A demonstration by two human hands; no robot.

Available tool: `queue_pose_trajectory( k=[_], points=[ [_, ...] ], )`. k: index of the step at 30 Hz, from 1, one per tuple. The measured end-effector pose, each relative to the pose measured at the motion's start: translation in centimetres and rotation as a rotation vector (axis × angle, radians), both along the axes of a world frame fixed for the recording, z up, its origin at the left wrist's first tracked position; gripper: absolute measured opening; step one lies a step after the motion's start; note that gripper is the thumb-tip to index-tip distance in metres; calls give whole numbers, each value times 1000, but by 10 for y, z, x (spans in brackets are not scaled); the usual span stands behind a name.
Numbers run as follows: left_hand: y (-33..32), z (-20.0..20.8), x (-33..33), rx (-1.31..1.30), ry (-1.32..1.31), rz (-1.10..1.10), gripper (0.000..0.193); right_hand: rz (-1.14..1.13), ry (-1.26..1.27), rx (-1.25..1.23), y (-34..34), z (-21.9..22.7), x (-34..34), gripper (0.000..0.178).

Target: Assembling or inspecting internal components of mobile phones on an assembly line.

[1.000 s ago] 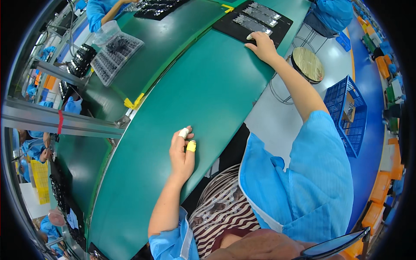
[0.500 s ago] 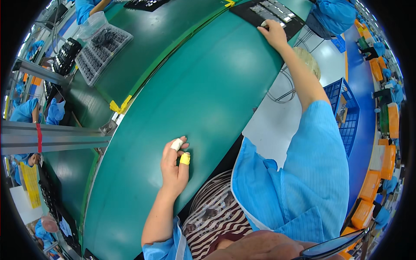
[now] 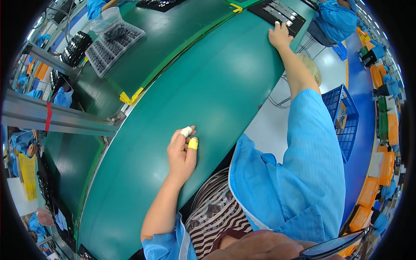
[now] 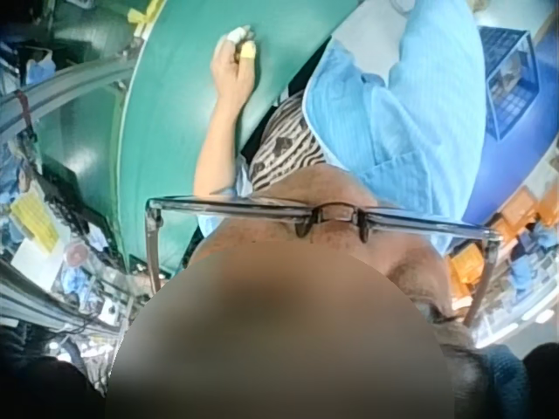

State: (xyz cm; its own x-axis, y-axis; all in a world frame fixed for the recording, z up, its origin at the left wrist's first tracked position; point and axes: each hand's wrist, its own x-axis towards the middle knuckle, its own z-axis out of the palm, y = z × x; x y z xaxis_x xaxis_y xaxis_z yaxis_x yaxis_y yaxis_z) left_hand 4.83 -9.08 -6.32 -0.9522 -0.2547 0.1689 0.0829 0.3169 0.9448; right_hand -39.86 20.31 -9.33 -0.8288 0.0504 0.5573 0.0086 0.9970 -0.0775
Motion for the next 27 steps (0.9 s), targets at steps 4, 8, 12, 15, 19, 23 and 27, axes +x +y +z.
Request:
queue_pose_trajectory(
  k=[4, 8, 12, 15, 19, 23, 27],
  points=[
    [-5, -5, -4, -165, 139, -16, 21, 17, -315, -45, -16, 15, 29, 55],
    [-1, 1, 0, -89, -4, -44, 19, 65, -350, -13, -36, 12, 54, 60],
    [16, 35, 12, 290, -97, -168, 23, 192, -319, -9, -63, 12, 95, 64],
    [31, 81, 24, 596, -190, -327, 42, 257, -317, -16, -85, 8, 118, 64],
    [57, 155, 60, 934, 69, -613, 88, 332, -307, 44, -106, 2, 137, 62],
    [67, 212, 108, 907, -81, -553, 94, 306, -289, 71, -106, 10, 140, 61],
    [72, 214, 134, 1084, 50, -403, 81, 275, -260, 120, -96, 6, 130, 62]
  ],
)
